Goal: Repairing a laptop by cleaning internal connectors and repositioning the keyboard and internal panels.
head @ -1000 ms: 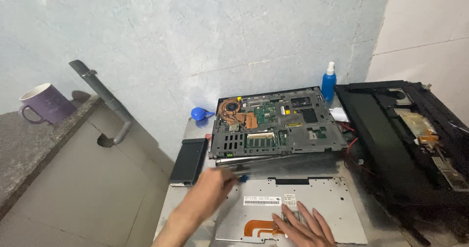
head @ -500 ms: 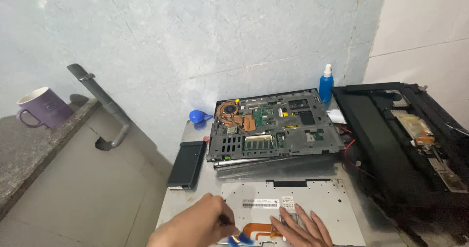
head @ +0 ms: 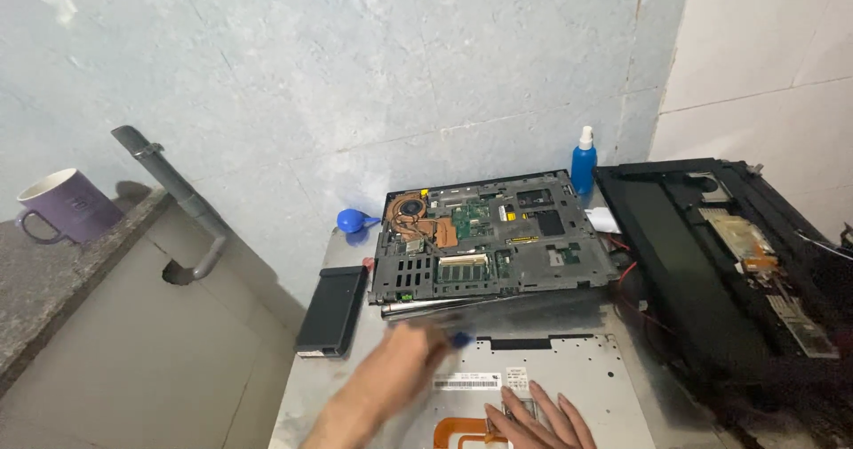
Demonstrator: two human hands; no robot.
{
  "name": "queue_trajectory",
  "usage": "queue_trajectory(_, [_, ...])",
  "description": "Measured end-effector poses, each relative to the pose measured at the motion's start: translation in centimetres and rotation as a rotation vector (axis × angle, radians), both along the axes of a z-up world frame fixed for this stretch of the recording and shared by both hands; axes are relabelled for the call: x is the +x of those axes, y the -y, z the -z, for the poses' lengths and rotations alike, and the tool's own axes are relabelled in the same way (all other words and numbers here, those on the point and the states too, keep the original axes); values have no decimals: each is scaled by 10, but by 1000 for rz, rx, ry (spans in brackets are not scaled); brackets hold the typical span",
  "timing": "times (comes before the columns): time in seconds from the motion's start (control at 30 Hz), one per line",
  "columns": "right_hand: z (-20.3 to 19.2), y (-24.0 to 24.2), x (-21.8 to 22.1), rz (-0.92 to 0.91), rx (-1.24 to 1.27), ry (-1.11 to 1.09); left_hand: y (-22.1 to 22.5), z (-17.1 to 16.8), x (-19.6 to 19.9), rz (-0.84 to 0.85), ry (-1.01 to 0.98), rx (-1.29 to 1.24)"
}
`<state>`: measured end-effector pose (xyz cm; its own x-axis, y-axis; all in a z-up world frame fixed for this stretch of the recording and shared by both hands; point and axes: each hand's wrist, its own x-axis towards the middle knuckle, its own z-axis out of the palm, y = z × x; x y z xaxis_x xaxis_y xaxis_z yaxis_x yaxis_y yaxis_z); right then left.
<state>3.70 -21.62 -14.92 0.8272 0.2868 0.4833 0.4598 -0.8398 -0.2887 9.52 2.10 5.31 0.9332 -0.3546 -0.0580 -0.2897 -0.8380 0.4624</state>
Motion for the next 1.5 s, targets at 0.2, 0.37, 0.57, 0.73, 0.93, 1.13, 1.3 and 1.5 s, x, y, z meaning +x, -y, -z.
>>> queue_trajectory(0.2, [-21,2,-12,1,94,-64,-9,2,-44,114,-265,74])
queue_trajectory(0.37, [-17,10,-9,0,-34,161,-26,11,-53,340,-381,106])
queue_trajectory(0.57, [-21,11,-11,-82,51,10,-6,-49,-37,12,-492,5])
queue_trajectory(0.73, [-8,2,-10,17,108,147,-9,-12,30,79,-219,-109])
queue_trajectory(0.93, [-30,7,-9,-89,93,-283,27,-8,26,-47,20,-156])
queue_trajectory(1.13, [-29,2,-14,-21,190,46,26,17,-19,266,181,-31])
queue_trajectory(1.3, [-28,5,-14,-44,162,53,9,-6,-33,126,-167,-44])
queue_trajectory(1.5, [-15,-8,-7,28,168,199,19,16,-8,-146,44,-15])
